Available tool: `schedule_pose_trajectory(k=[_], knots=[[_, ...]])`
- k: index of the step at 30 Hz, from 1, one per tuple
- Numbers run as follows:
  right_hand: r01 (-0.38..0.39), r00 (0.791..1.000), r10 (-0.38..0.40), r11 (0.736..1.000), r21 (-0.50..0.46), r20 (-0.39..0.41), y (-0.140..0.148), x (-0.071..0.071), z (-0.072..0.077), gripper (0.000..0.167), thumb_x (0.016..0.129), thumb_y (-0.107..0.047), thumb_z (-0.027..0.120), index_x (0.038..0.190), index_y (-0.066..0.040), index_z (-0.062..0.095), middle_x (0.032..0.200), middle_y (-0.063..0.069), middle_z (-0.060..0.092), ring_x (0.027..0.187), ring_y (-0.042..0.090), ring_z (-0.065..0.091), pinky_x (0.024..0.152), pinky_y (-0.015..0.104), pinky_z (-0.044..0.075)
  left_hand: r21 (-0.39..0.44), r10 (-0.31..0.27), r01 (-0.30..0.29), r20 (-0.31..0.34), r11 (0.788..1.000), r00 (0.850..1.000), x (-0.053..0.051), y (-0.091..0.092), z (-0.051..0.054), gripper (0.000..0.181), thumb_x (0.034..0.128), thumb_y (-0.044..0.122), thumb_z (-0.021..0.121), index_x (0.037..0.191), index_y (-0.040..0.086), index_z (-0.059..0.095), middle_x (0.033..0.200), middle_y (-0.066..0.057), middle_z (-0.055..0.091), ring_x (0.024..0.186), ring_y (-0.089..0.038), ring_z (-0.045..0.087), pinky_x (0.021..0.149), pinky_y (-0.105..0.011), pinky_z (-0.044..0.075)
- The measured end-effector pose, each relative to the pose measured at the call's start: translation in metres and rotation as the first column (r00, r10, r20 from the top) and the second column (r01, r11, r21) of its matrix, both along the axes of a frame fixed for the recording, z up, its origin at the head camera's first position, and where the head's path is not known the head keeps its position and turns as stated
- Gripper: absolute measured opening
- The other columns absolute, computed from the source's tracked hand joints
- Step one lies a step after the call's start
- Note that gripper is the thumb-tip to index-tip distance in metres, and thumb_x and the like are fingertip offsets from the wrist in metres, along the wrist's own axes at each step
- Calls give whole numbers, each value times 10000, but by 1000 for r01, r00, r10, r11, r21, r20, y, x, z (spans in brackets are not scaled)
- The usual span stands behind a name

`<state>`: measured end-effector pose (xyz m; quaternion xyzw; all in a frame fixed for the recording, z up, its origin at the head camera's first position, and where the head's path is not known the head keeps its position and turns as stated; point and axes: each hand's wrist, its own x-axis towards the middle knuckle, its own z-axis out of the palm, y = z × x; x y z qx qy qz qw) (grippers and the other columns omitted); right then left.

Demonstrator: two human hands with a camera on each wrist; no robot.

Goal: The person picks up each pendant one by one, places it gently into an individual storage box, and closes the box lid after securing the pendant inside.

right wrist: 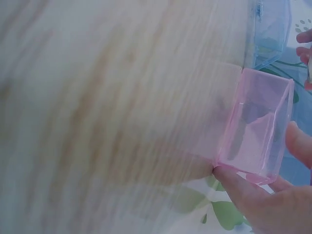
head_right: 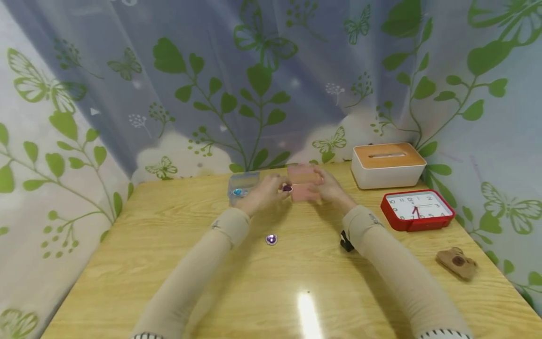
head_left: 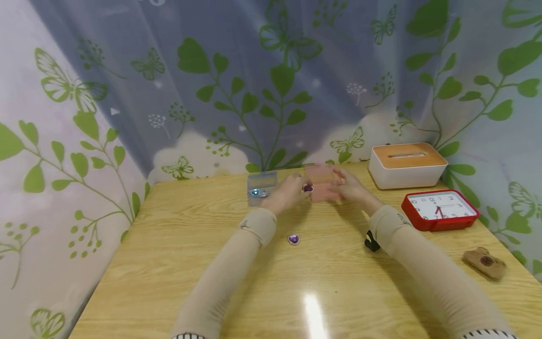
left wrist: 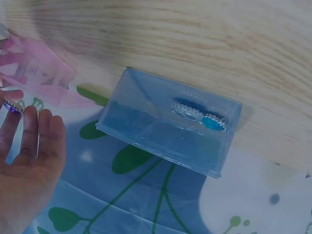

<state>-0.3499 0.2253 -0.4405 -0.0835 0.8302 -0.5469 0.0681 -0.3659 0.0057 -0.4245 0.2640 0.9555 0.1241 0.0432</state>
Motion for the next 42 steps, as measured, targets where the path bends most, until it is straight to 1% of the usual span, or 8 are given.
schedule_pose_trajectory(k=[2,4,11,15,23,30,38,42], knots=[[-1,1000,1,1000,6,12,1,1,1,723,1066,-24,550,1648,79,133,1738,303,113,1580,523,224,1317,621,221,20,-14,14,-7,1000,1000,32,-4,33,354,1060,212,641,1391,87,646,1365,-134,674,1207,-277,674,982,-375,601],[-2,1000,2,1000,12,24,2,2,2,727,1071,-38,544,1655,63,125,1742,295,106,1577,517,242,1319,615,225,11,1,-1,-2,1000,1000,41,-4,47,357,1069,253,633,1406,134,645,1379,-93,678,1220,-245,674,974,-364,603],[3,997,-2,1000,-13,75,6,5,4,778,1068,-108,582,1678,-1,112,1749,291,68,1614,494,151,1320,612,229,-28,46,-48,-68,998,997,9,3,21,343,1062,314,643,1390,217,661,1352,-38,670,1225,-224,651,1005,-415,592],[-1,996,3,1000,-22,93,5,4,5,790,1067,-124,592,1686,-28,110,1756,275,66,1606,488,195,1306,606,274,-1,44,-44,-97,999,994,1,7,17,318,1052,302,658,1365,247,679,1360,-31,667,1263,-243,628,1057,-409,563],[-14,993,19,999,-48,114,6,2,2,769,1073,-78,559,1686,-21,98,1753,288,47,1605,471,218,1242,532,398,-36,47,-51,-106,998,993,-3,20,18,354,1041,314,681,1390,259,659,1454,-23,646,1423,-242,566,1334,-446,295],[-14,995,20,998,-57,100,6,3,0,768,1062,-43,547,1678,5,92,1740,314,74,1591,494,234,1226,500,431,-66,49,-60,-159,996,986,-9,26,12,391,1042,367,672,1428,310,634,1460,-21,649,1310,-276,627,1080,-438,574],[-32,997,36,998,-58,67,7,0,1,769,1052,-28,546,1666,42,88,1722,355,57,1575,540,221,1304,610,266,-78,30,-44,-174,996,984,-14,30,8,336,1040,304,680,1375,276,663,1457,-6,635,1334,-242,567,1159,-445,508],[-30,998,33,999,-40,61,9,-1,2,766,1057,-47,555,1666,39,99,1718,360,74,1577,545,206,1294,616,288,-67,39,-50,-154,996,987,-17,30,8,349,1027,323,692,1371,286,651,1459,-15,621,1354,-245,534,1176,-503,478]])
